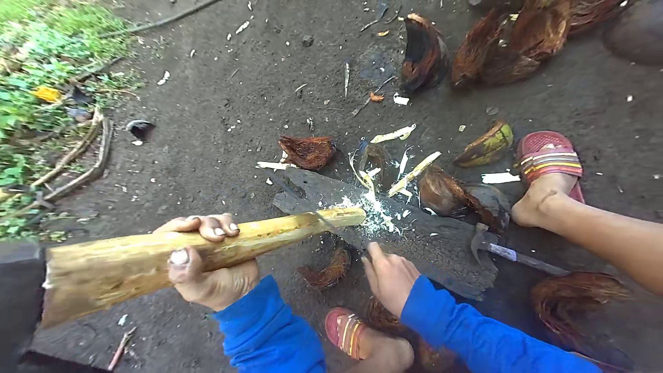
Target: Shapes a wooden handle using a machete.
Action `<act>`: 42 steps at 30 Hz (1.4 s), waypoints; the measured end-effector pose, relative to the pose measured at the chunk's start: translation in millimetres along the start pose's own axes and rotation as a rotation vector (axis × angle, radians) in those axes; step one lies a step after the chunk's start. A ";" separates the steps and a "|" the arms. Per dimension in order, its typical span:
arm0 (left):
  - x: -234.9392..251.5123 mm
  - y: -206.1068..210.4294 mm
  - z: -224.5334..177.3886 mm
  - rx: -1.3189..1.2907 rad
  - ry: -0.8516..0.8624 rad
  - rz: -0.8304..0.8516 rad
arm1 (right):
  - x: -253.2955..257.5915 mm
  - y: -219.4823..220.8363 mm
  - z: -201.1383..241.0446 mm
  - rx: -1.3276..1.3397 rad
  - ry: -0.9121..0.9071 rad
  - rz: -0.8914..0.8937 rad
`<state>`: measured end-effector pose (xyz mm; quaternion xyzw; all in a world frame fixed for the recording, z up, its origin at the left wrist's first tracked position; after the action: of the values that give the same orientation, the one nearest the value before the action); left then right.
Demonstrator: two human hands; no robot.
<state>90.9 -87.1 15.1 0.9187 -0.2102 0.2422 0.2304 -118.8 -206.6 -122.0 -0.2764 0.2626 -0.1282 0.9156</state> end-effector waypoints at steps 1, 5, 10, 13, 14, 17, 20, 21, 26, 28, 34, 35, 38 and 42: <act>-0.6 8.2 -0.7 0.004 0.004 0.028 | -6.9 -6.1 14.8 0.004 -0.104 -0.123; -4.6 34.7 -3.2 0.119 0.059 0.049 | -15.1 -21.4 36.2 -0.013 -0.291 -0.438; -7.5 41.1 2.6 0.073 0.013 0.053 | 31.0 -8.1 -33.4 -0.005 0.131 0.084; -6.2 44.5 5.8 0.076 0.021 0.083 | 36.7 -11.5 -42.8 -0.067 0.144 0.090; -5.5 47.1 6.4 0.090 0.022 0.091 | 34.5 -14.4 -40.9 -0.075 0.144 0.090; 1.7 59.8 11.3 0.086 0.002 0.127 | 28.4 -29.5 -29.6 -0.071 0.115 0.052; 8.0 75.9 16.4 0.046 0.019 0.099 | 16.0 -45.9 -9.0 -0.049 -0.027 -0.108; 9.5 81.0 16.7 0.042 0.030 0.086 | 12.0 -48.9 -3.4 -0.037 -0.095 -0.203; 14.7 92.5 15.0 0.079 0.061 0.022 | 20.9 -24.4 -34.8 -0.056 -0.034 -0.270; 16.4 90.4 16.2 0.079 0.053 0.011 | 32.1 -11.4 -57.6 -0.034 0.100 -0.136; 21.5 82.2 19.6 0.101 0.043 -0.017 | 26.0 -35.0 -39.1 -0.081 0.077 -0.101; 21.5 82.4 19.6 0.090 0.050 -0.019 | 21.5 -41.4 -30.5 -0.076 0.019 -0.153; 15.8 83.5 19.3 0.074 0.062 -0.013 | 6.3 -51.2 -4.8 -0.080 -0.201 -0.403; 11.7 83.9 20.0 0.039 0.043 -0.006 | 17.4 -27.3 -31.0 -0.122 -0.034 -0.301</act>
<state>65.3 -168.4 32.9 0.9183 -0.1976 0.2651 0.2177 -123.9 -249.1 -135.4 -0.3699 0.2099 -0.2430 0.8718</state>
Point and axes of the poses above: each hand's wrist, its own x-axis towards the middle knuckle, its own y-axis out of the palm, z = x × y, the point moved 6 cm from there along x, towards the middle knuckle, and after that the axes turned 3 degrees about -z, right-handed, at the moved point
